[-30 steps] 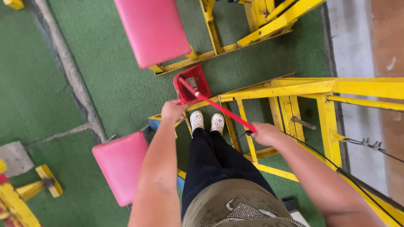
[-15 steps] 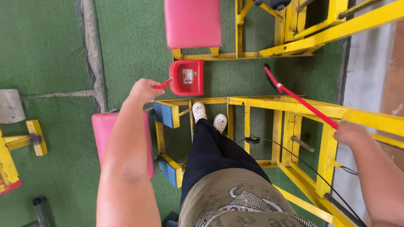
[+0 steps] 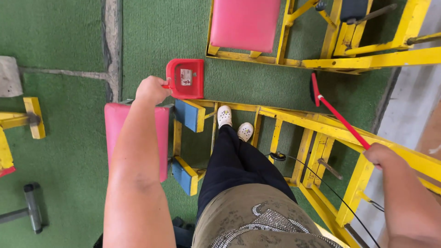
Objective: The recorder is sweeping the floor of a gym using a broom and a red dustpan.
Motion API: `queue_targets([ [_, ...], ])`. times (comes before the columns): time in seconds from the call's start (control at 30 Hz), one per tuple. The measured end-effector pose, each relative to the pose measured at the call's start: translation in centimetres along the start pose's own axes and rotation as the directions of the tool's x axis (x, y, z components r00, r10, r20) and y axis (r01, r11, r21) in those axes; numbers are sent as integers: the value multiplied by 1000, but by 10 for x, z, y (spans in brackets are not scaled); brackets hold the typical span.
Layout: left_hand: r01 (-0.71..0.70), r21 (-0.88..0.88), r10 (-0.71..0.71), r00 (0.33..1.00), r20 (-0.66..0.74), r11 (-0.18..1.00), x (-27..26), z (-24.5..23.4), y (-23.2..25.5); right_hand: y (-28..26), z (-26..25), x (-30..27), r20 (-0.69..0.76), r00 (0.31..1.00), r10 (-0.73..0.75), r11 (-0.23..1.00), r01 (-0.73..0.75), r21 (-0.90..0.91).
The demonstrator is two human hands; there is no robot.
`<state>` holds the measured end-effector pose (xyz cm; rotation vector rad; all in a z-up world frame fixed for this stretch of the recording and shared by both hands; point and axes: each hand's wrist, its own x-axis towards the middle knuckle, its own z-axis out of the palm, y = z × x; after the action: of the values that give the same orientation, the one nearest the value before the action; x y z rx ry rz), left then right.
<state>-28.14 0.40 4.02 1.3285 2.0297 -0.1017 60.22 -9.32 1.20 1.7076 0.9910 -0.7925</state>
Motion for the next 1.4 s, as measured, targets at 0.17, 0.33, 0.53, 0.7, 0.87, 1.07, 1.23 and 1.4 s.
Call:
queue_targets([
  [0.17, 96, -56, -97, 995, -13, 994, 1, -19, -3, -71, 11, -18, 86, 996, 8, 965, -30, 261],
  [0.33, 112, -112, -116, 993, -32, 987, 8, -34, -19, -138, 15, -19, 238, 971, -28, 698, -151, 700],
  [0.53, 128, -112, -132, 991, -34, 985, 13, -5, -10, -283, 61, -32, 151, 981, -122, 668, -31, 743],
  [0.7, 141, -95, -142, 990, -2, 985, 3, -8, 16, -452, 90, -170, 156, 893, -422, 391, 24, 920],
  [0.87, 110, -99, -112, 994, -10, 989, 11, -4, 19, -463, 36, -243, 209, 807, -552, 497, 118, 859],
  [1.07, 116, -63, -113, 993, 39, 991, 9, -27, 20, -339, -36, -259, 228, 832, -505, 722, 263, 641],
  [1.23, 121, -32, -118, 991, 69, 992, 5, -28, 8, -179, -50, -182, 243, 894, -376, 808, 188, 559],
  [1.4, 116, -43, -110, 987, 116, 992, -1, -22, 7, -120, -24, -51, 219, 930, -295, 628, 17, 778],
])
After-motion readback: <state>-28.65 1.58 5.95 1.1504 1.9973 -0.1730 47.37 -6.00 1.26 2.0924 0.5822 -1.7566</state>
